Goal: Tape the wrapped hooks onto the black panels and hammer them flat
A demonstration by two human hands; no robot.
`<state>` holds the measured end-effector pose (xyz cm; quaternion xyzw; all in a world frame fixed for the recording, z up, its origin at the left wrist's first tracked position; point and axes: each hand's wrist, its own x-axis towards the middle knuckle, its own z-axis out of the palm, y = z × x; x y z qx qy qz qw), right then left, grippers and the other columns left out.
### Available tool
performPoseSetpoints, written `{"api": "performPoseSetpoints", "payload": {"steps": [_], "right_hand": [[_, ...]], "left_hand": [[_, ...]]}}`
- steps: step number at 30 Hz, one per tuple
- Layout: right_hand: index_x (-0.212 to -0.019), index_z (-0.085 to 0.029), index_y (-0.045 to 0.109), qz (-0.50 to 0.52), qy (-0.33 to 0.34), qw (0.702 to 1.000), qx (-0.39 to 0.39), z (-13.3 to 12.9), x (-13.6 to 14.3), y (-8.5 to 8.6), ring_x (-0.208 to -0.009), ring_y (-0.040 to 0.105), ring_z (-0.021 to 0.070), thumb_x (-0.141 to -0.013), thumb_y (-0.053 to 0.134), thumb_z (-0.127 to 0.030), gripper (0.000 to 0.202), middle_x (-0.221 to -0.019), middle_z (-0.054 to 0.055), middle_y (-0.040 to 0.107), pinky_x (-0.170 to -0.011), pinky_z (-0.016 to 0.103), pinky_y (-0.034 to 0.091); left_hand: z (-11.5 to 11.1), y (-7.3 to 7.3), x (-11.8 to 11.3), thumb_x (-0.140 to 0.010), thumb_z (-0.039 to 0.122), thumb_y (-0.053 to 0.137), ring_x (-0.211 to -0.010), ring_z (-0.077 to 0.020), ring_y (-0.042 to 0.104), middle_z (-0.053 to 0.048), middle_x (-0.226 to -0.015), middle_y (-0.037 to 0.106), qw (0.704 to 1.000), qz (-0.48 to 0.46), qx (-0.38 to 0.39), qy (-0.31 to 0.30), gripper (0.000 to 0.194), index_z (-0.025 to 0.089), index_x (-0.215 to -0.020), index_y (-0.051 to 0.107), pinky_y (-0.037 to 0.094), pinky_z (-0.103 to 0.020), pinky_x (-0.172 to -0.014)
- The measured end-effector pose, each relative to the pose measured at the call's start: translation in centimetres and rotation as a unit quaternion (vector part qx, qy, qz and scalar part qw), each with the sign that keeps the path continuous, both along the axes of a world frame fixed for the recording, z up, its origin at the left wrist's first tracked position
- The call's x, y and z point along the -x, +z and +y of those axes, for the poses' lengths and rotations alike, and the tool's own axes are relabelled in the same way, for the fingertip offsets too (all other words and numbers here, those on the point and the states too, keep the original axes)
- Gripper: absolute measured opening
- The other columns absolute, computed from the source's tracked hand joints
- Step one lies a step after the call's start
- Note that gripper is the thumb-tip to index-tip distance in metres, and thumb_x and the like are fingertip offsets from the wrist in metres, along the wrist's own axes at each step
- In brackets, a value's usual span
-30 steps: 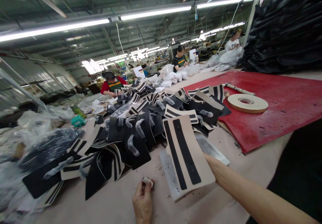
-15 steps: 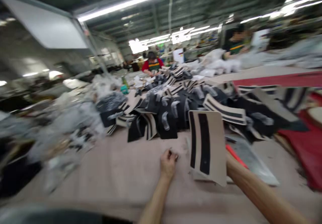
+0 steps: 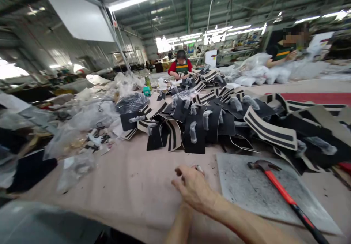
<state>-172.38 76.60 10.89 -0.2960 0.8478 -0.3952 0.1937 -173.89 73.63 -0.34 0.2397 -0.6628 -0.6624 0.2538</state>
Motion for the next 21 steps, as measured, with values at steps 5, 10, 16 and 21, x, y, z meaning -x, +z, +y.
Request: {"api": "performPoseSetpoints", "payload": {"steps": [5, 10, 16, 21], "right_hand": [[-0.124, -0.016, 0.058, 0.072, -0.143, 0.986, 0.04, 0.0, 11.7, -0.8, -0.11, 0.059, 0.026, -0.087, 0.059, -0.033, 0.04, -0.123, 0.014, 0.063, -0.097, 0.036, 0.043], [-0.122, -0.014, 0.056, 0.015, -0.157, 0.987, 0.043, -4.0, 17.4, -1.8, -0.098, 0.062, 0.0221, -0.079, 0.069, -0.026, 0.047, -0.11, 0.01, 0.067, -0.088, 0.033, 0.046], [-0.086, -0.014, 0.061, -0.025, -0.153, 0.986, 0.066, -4.1, 18.6, 2.8, -0.07, 0.059, 0.0152, -0.083, 0.06, -0.02, 0.006, -0.073, 0.003, 0.064, -0.066, 0.026, 0.044], [-0.14, -0.02, 0.044, -0.027, -0.142, 0.976, 0.164, 5.8, 13.5, 7.1, -0.062, 0.057, 0.0137, -0.086, 0.057, -0.028, 0.056, -0.066, -0.005, 0.061, -0.06, 0.025, 0.043]], "left_hand": [[-0.8, 0.0, -0.7, -0.084, 0.032, 0.061, -0.058, -0.0156, 0.051, 0.001, -0.058, 0.059, 0.998, -0.003, 0.028, -0.064, 0.018, 0.019, -0.073, 0.066, 0.044, -0.022, -0.055], [-1.8, -1.3, -1.2, -0.086, 0.041, 0.06, -0.066, -0.0152, 0.055, -0.002, -0.07, 0.064, 0.995, -0.027, 0.023, -0.098, 0.026, 0.016, -0.083, 0.066, 0.044, -0.023, -0.062], [-2.0, -2.1, -1.0, -0.086, 0.048, 0.062, -0.075, -0.0183, 0.064, -0.005, -0.079, 0.071, 0.993, -0.045, 0.019, -0.105, 0.033, 0.016, -0.09, 0.068, 0.05, -0.025, -0.07], [-2.1, -2.2, -0.9, -0.081, 0.05, 0.066, -0.075, -0.0194, 0.068, -0.006, -0.08, 0.075, 0.994, -0.054, 0.006, -0.09, 0.037, 0.015, -0.094, 0.071, 0.054, -0.027, -0.071]]}}
